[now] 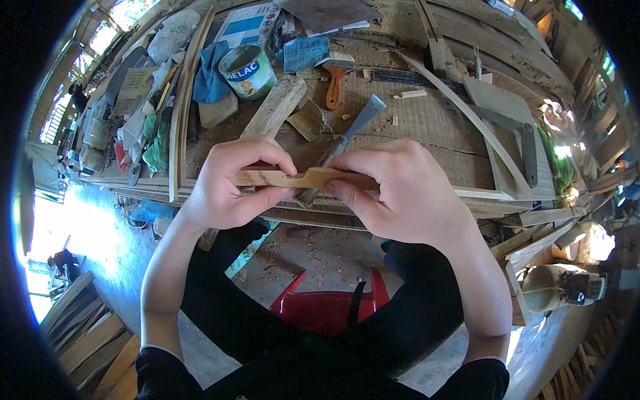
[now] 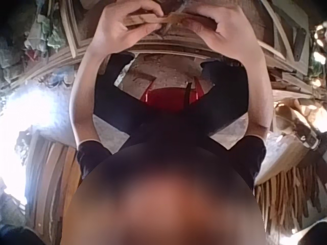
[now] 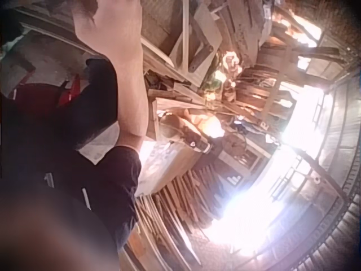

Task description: Chiseling and shaping a small wooden piece using a chisel and a wooden mallet on a workbench.

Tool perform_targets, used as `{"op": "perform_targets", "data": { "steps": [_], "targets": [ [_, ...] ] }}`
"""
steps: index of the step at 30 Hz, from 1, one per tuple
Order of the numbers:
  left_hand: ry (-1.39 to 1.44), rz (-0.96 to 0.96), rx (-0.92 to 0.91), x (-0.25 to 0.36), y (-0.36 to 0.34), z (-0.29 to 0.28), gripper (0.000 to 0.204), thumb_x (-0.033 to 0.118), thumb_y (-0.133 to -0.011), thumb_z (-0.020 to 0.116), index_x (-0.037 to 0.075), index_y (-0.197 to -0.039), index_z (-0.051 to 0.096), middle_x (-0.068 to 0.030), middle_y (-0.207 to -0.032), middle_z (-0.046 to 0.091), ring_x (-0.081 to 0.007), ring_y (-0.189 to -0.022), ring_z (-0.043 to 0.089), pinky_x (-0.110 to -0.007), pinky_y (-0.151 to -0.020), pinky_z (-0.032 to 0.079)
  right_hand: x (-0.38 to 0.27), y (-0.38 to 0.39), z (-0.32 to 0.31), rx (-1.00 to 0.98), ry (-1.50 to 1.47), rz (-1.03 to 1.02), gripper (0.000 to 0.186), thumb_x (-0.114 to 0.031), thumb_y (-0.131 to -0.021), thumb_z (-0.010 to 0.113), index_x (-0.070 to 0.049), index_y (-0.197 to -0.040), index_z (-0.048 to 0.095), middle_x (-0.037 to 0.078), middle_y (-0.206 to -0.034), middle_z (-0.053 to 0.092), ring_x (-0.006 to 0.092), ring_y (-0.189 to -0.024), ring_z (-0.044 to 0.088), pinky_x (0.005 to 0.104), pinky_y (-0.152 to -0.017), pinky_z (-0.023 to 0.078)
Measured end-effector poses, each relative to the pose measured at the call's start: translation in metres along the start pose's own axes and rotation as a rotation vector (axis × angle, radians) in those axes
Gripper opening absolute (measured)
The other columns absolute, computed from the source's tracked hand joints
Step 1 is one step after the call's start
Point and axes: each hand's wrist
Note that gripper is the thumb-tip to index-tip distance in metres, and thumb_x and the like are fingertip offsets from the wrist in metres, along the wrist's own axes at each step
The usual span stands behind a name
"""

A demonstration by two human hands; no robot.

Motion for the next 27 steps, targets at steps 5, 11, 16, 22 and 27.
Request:
{"op": "perform_targets", "data": {
  "steps": [5, 11, 16, 22, 27],
  "targets": [
    [0.057, -0.182, -0.134, 0.002, 0.000, -0.004, 0.028, 0.003, -0.079, 0.074, -0.001, -0.106, 0.067, -0.0086, -0.088, 0.068, -0.0164, -0.078, 0.067, -0.027, -0.069, 0.052, 0.003, -0.001, 0.001, -0.014, 0.039, 0.033, 0.020, -0.011, -0.080, 0.072, 0.000, -0.097, 0.071, 0.016, -0.079, 0.069, 0.0300, -0.070, 0.068, 0.0357, -0.063, 0.053],
    [-0.121, -0.052, -0.073, -0.024, -0.003, 0.016, 0.030, 0.008, -0.083, 0.073, 0.001, -0.112, 0.067, -0.0124, -0.091, 0.069, -0.0199, -0.083, 0.069, -0.030, -0.071, 0.054, 0.011, -0.005, -0.006, -0.061, 0.200, 0.154, 0.018, -0.015, -0.080, 0.072, -0.003, -0.094, 0.073, 0.015, -0.082, 0.070, 0.0320, -0.074, 0.068, 0.0390, -0.069, 0.054],
    [-0.620, -0.251, -0.028, -0.048, -0.011, 0.039, 0.043, 0.039, -0.085, 0.070, 0.000, -0.103, 0.066, -0.0163, -0.096, 0.069, -0.0319, -0.087, 0.069, -0.042, -0.075, 0.055, 0.092, 0.014, -0.021, -0.079, 0.569, 0.202, 0.013, -0.015, -0.081, 0.070, -0.009, -0.091, 0.076, 0.015, -0.080, 0.070, 0.0319, -0.080, 0.068, 0.0421, -0.074, 0.054],
    [-0.701, -0.546, -0.143, -0.054, 0.007, 0.049, 0.042, 0.042, -0.081, 0.072, 0.002, -0.093, 0.065, -0.0137, -0.076, 0.069, -0.0282, -0.071, 0.071, -0.040, -0.062, 0.056, 0.134, 0.020, -0.020, -0.190, 0.538, 0.490, 0.009, -0.011, -0.079, 0.069, -0.007, -0.072, 0.070, 0.017, -0.077, 0.068, 0.0347, -0.080, 0.067, 0.0455, -0.071, 0.053],
    [-0.470, -0.496, 0.132, -0.044, -0.012, -0.006, 0.051, 0.041, -0.079, 0.080, 0.003, -0.109, 0.065, -0.0044, -0.073, 0.065, -0.0097, -0.069, 0.062, -0.029, -0.060, 0.048, 0.120, 0.009, -0.025, -0.262, 0.578, 0.531, 0.007, -0.012, -0.079, 0.069, -0.009, -0.075, 0.072, 0.016, -0.080, 0.069, 0.0341, -0.081, 0.068, 0.0457, -0.073, 0.053]
  ]
}}
Point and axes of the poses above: each hand's wrist, its own y-axis away from the middle knuckle, its own z-axis out of the palm, x = y × z
